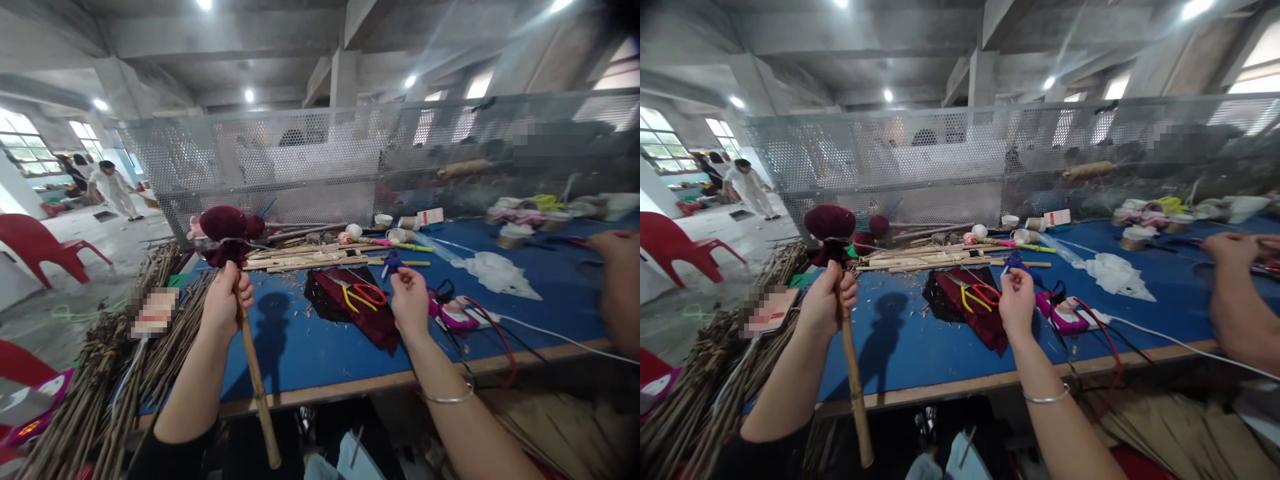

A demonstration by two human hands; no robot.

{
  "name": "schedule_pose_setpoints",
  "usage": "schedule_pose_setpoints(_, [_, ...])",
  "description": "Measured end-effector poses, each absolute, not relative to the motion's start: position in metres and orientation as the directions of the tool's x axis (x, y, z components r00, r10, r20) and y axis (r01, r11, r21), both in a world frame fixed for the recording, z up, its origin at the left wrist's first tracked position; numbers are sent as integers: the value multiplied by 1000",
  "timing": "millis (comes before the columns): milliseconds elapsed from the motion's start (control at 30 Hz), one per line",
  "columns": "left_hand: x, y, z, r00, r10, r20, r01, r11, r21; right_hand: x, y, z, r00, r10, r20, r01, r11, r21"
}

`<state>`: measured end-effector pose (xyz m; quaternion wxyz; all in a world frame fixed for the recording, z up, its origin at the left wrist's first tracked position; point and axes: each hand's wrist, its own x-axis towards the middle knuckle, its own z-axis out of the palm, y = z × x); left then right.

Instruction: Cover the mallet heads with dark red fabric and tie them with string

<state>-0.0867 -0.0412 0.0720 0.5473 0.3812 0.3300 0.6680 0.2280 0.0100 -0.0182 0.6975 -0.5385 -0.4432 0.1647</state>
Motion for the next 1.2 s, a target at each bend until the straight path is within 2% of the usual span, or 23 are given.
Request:
schedule_pose_setpoints(67, [-80, -45, 70, -98, 984, 147, -428, -175, 887, 215, 2, -10, 577, 647, 499, 333, 372, -867])
schedule_pose_setpoints(100, [-76, -48, 69, -95, 985, 147, -405, -173, 898, 205, -3, -4, 546, 659, 517, 333, 396, -856])
schedule_pose_setpoints(167, [-69, -54, 66, -77, 987, 144, -345, -162, 925, 182, -13, 11, 352, 771, 531, 249, 470, -847])
schedule_pose_setpoints(233, [-62, -61, 61, -52, 990, 131, -237, -140, 962, 157, -19, 27, 115, 872, 476, 79, 469, -879])
schedule_pose_setpoints(367, [-49, -77, 45, -23, 995, 99, -13, -100, 995, 113, -18, 46, -238, 916, 324, -324, 240, -915])
schedule_pose_setpoints(500, [-42, -92, 32, -12, 998, 63, 45, -62, 997, 89, -6, 45, -454, 834, 315, -512, 45, -858])
schedule_pose_setpoints(633, [-51, -94, 24, 7, 1000, 0, 129, -1, 992, 85, 6, 35, -490, 820, 296, -531, -12, -847])
schedule_pose_setpoints(667, [-57, -91, 23, -39, 999, 18, 142, -13, 990, 86, 9, 34, -486, 825, 289, -505, 5, -863])
schedule_pose_setpoints(733, [-67, -80, 24, -236, 965, 117, 139, -86, 987, 87, 15, 35, -448, 845, 291, -433, 79, -898])
schedule_pose_setpoints(800, [-72, -66, 29, -443, 863, 242, 147, -196, 970, 87, 19, 39, -402, 860, 314, -352, 172, -920])
schedule_pose_setpoints(833, [-72, -58, 34, -451, 847, 282, 164, -232, 959, 86, 21, 42, -388, 862, 326, -312, 210, -927])
schedule_pose_setpoints(900, [-64, -43, 42, -304, 909, 284, 171, -242, 955, 85, 25, 49, -365, 868, 338, -237, 264, -935])
schedule_pose_setpoints(967, [-51, -31, 47, -50, 991, 122, 84, -117, 990, 86, 30, 54, -312, 890, 333, -177, 290, -941])
schedule_pose_setpoints(1033, [-37, -23, 47, 159, 986, -46, -81, 59, 995, 89, 36, 54, -244, 915, 321, -158, 289, -944])
schedule_pose_setpoints(1100, [-27, -16, 43, 235, 966, -107, -196, 154, 968, 93, 43, 45, -211, 930, 300, -189, 262, -946])
schedule_pose_setpoints(1200, [-24, -4, 35, 179, 976, -126, -245, 168, 955, 94, 53, 19, -298, 937, 183, -341, 74, -937])
